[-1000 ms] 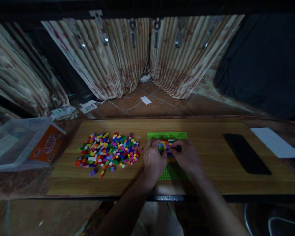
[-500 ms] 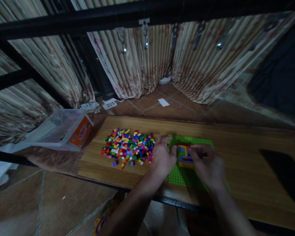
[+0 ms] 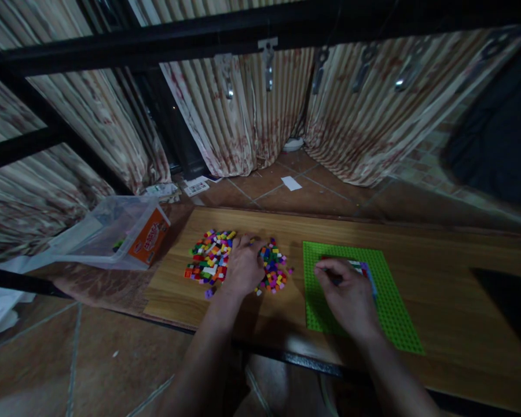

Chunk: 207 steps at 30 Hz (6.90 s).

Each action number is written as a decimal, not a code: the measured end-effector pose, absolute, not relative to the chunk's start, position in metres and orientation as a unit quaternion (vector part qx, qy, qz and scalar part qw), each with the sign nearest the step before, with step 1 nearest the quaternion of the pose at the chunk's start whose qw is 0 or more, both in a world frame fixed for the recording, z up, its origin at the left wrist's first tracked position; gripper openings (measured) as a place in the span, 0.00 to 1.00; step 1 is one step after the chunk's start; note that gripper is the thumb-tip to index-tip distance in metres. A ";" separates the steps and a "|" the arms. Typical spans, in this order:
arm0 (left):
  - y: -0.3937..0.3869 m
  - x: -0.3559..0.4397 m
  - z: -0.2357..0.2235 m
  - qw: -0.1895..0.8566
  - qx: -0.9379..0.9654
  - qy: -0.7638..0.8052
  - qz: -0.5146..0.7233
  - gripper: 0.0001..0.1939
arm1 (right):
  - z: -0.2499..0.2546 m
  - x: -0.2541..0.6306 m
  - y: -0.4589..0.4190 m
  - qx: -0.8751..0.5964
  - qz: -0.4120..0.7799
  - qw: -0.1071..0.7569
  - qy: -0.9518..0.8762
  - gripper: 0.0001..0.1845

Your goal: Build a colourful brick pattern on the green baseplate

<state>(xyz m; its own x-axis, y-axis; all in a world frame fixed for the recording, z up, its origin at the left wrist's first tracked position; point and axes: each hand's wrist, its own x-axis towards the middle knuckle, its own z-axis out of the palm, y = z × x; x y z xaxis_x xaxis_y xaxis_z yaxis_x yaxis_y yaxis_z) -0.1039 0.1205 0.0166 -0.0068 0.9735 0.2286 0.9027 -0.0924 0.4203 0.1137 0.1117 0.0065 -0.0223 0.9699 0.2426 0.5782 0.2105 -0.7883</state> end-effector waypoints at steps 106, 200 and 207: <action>0.114 0.037 -0.002 0.203 0.660 0.643 0.331 0.24 | -0.005 0.188 0.119 -0.657 0.230 0.372 -0.614 0.04; 0.101 -0.098 0.019 0.368 0.587 0.604 0.394 0.08 | 0.012 0.084 0.118 -0.519 0.467 0.434 -0.570 0.17; 0.106 -0.089 0.020 0.154 0.701 0.652 0.244 0.12 | 0.025 0.150 0.125 -0.548 0.458 0.548 -0.437 0.15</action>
